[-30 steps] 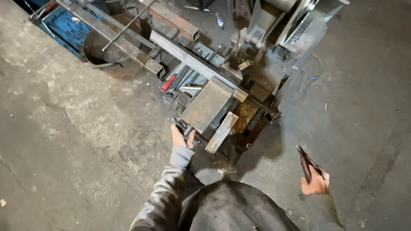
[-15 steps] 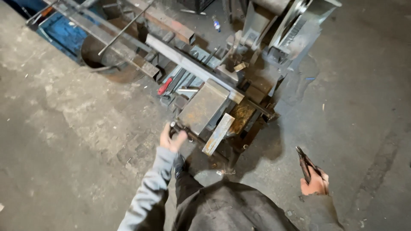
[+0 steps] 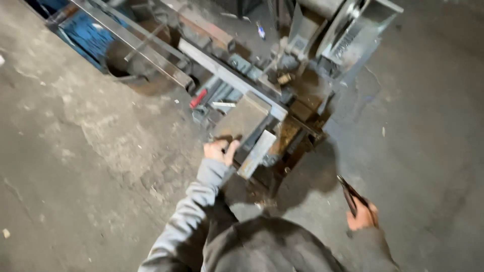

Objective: Cutting a metal bar using an industrial circular saw on a fabrication floor.

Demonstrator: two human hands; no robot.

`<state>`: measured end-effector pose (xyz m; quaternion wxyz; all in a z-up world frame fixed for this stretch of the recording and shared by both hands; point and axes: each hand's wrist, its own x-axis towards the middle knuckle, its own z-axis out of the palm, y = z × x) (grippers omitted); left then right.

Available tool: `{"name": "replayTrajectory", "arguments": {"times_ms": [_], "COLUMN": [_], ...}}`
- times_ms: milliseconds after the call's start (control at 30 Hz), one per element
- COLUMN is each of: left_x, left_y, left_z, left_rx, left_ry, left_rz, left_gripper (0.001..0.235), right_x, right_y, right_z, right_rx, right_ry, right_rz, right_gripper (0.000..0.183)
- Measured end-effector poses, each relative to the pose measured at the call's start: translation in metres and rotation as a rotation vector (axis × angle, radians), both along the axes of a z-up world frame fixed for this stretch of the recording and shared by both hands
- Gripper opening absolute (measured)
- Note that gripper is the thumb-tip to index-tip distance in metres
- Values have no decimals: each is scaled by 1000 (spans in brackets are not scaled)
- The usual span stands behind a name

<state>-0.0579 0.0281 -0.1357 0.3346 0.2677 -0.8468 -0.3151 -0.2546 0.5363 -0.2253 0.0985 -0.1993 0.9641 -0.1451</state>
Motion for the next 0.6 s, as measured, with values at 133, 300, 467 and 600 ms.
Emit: {"name": "replayTrajectory", "arguments": {"times_ms": [133,300,467,600], "left_x": [-7,-87,-238,-265], "left_y": [-18,-52,-79,-80], "left_z": [19,216,352,382], "left_rx": [-30,-139,-450,-282], "left_ry": [64,239,837,983], "left_rz": [-162,-323,-373,-602], "left_gripper": [48,25,28,25], "right_x": [-8,28,90,158], "right_y": [14,16,34,43], "right_z": [-12,-15,-19,-40], "right_rx": [107,-40,-170,-488], "right_ry": [41,68,-59,-11], "right_rz": [-124,-280,-420,-533], "right_gripper": [72,47,40,53]}}
